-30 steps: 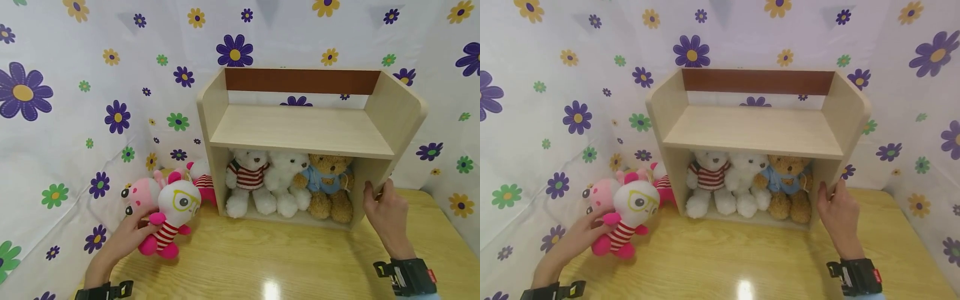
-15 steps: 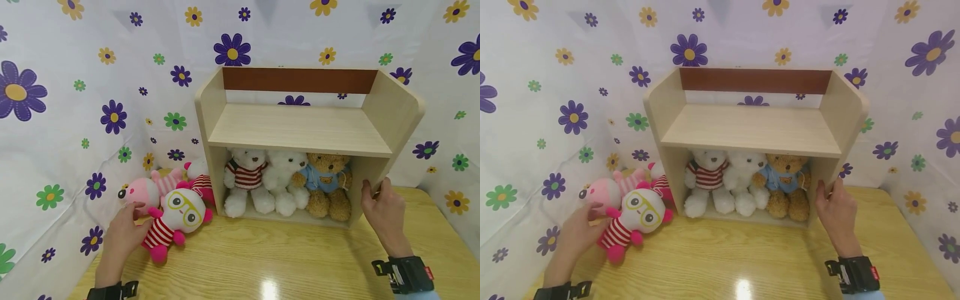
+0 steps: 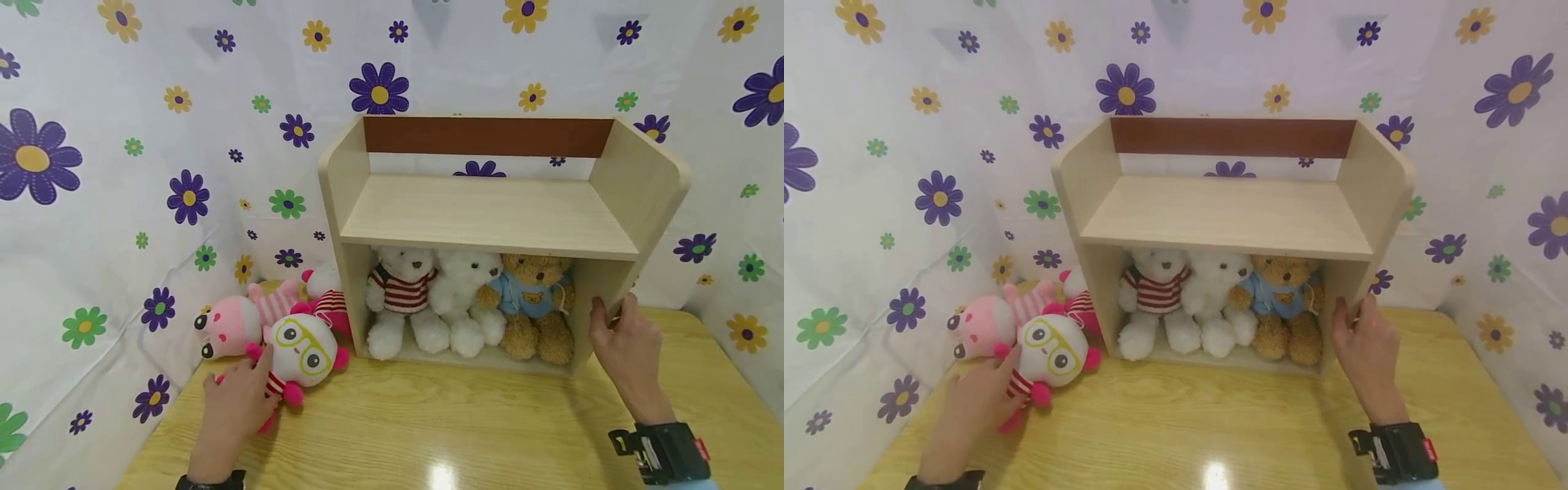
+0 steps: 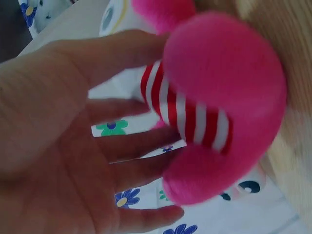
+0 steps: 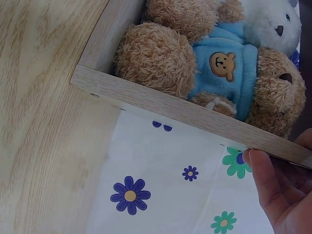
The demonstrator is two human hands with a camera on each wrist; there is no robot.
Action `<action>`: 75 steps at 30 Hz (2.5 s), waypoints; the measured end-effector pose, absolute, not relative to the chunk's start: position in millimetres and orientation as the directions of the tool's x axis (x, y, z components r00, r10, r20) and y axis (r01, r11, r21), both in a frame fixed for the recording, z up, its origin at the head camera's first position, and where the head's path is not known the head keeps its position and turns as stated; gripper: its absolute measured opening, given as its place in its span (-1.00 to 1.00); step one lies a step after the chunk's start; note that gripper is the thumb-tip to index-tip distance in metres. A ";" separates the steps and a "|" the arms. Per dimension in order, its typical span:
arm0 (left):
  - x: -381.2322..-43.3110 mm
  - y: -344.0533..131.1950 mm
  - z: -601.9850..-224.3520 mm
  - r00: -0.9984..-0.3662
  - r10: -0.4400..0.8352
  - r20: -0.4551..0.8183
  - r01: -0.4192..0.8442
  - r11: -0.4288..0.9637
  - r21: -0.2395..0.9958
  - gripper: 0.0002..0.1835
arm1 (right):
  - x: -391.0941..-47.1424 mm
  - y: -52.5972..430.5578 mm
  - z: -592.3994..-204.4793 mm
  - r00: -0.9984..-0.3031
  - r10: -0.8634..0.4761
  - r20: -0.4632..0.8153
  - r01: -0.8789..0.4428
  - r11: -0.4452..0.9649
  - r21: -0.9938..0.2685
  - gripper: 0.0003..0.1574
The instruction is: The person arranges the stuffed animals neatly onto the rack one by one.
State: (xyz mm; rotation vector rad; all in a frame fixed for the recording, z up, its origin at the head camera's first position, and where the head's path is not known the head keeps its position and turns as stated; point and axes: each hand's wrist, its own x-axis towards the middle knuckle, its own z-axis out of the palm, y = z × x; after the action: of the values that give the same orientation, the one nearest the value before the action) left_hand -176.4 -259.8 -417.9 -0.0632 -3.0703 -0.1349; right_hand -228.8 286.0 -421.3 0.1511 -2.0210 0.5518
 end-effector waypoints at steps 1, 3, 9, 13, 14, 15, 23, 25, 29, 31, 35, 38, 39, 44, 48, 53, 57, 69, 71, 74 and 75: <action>-177.3 -258.7 -421.1 -0.996 0.036 0.087 0.044 0.995 0.090 -0.20 | -228.1 286.1 -421.5 -0.499 0.125 0.857 -0.328 0.889 -0.320 -0.73; -180.4 -258.1 -427.1 -0.991 0.034 0.130 0.047 0.994 0.098 -0.29 | -227.3 286.3 -421.7 -0.502 0.127 0.856 -0.322 0.891 -0.321 -0.73; -189.6 -268.0 -439.5 -0.991 0.002 0.134 0.018 0.993 0.113 -0.27 | -227.7 285.2 -421.5 -0.503 0.117 0.856 -0.321 0.894 -0.311 -0.74; -193.3 -277.4 -440.6 -0.995 -0.008 0.099 0.004 0.992 0.123 -0.13 | -227.4 284.6 -421.1 -0.507 0.116 0.854 -0.315 0.897 -0.309 -0.74; -193.7 -279.2 -440.1 -0.995 -0.005 0.102 0.008 0.992 0.127 -0.13 | -227.3 284.5 -421.1 -0.509 0.119 0.853 -0.313 0.897 -0.311 -0.73; -193.8 -280.8 -439.7 -0.993 0.001 0.118 0.017 0.992 0.129 -0.16 | -227.1 284.5 -421.2 -0.510 0.120 0.852 -0.311 0.897 -0.313 -0.73; -190.7 -287.9 -435.5 -0.982 0.039 0.184 0.075 0.979 0.190 -0.36 | -227.2 284.7 -422.7 -0.512 0.122 0.850 -0.303 0.900 -0.312 -0.73; -188.9 -289.3 -434.1 -0.984 0.054 0.172 0.094 0.968 0.235 -0.41 | -227.3 284.8 -423.2 -0.509 0.121 0.852 -0.303 0.902 -0.309 -0.73; -184.8 -289.9 -428.9 -0.981 0.098 0.166 0.148 0.933 0.327 -0.50 | -227.5 285.0 -423.9 -0.503 0.122 0.855 -0.304 0.901 -0.308 -0.73; -182.6 -287.3 -424.5 -0.977 0.124 0.173 0.181 0.914 0.364 -0.50 | -227.6 285.1 -423.9 -0.498 0.123 0.858 -0.306 0.901 -0.307 -0.72; -177.0 -272.5 -414.6 -0.970 0.166 0.177 0.230 0.865 0.446 -0.45 | -227.5 285.2 -423.3 -0.494 0.121 0.861 -0.308 0.901 -0.304 -0.72; -172.4 -253.6 -411.3 -0.956 0.207 0.207 0.287 0.801 0.526 -0.43 | -227.5 285.7 -422.8 -0.497 0.118 0.859 -0.312 0.900 -0.304 -0.72; -171.1 -246.3 -410.9 -0.947 0.223 0.229 0.315 0.777 0.545 -0.43 | -227.6 285.9 -422.7 -0.502 0.118 0.857 -0.312 0.899 -0.306 -0.72; -170.8 -206.7 -412.6 -0.873 0.346 0.343 0.485 0.674 0.557 -0.46 | -228.2 286.8 -422.0 -0.520 0.134 0.843 -0.312 0.889 -0.334 -0.72; -175.4 -175.5 -415.8 -0.810 0.449 0.378 0.586 0.594 0.551 -0.50 | -228.5 287.3 -421.4 -0.517 0.134 0.845 -0.314 0.889 -0.333 -0.73; -180.0 -145.7 -423.3 -0.756 0.530 0.384 0.647 0.517 0.560 -0.51 | -228.8 285.8 -420.7 -0.516 0.126 0.847 -0.321 0.888 -0.328 -0.74; -182.7 -129.7 -428.9 -0.727 0.564 0.391 0.675 0.482 0.559 -0.52 | -228.0 284.4 -421.1 -0.521 0.124 0.844 -0.318 0.890 -0.327 -0.75; -183.1 -102.1 -433.5 -0.706 0.639 0.306 0.641 0.392 0.660 -0.61 | -226.0 287.7 -421.2 -0.531 0.112 0.840 -0.316 0.893 -0.319 -0.74; -183.0 -97.8 -435.2 -0.678 0.660 0.323 0.665 0.363 0.653 -0.63 | -225.6 288.0 -421.3 -0.535 0.114 0.837 -0.317 0.891 -0.324 -0.75; -183.3 -91.6 -438.1 -0.646 0.684 0.340 0.689 0.330 0.645 -0.63 | -225.5 288.7 -421.5 -0.539 0.113 0.835 -0.323 0.887 -0.329 -0.75; -183.6 -89.6 -439.2 -0.643 0.687 0.338 0.688 0.326 0.648 -0.62 | -225.5 288.9 -421.6 -0.539 0.111 0.835 -0.325 0.887 -0.328 -0.75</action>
State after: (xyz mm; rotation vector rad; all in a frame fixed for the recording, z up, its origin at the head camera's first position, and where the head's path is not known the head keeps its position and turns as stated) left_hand -183.6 -89.6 -439.2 -1.3267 -2.5567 -1.2511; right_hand -225.5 288.9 -421.6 0.1545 -2.0694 0.5599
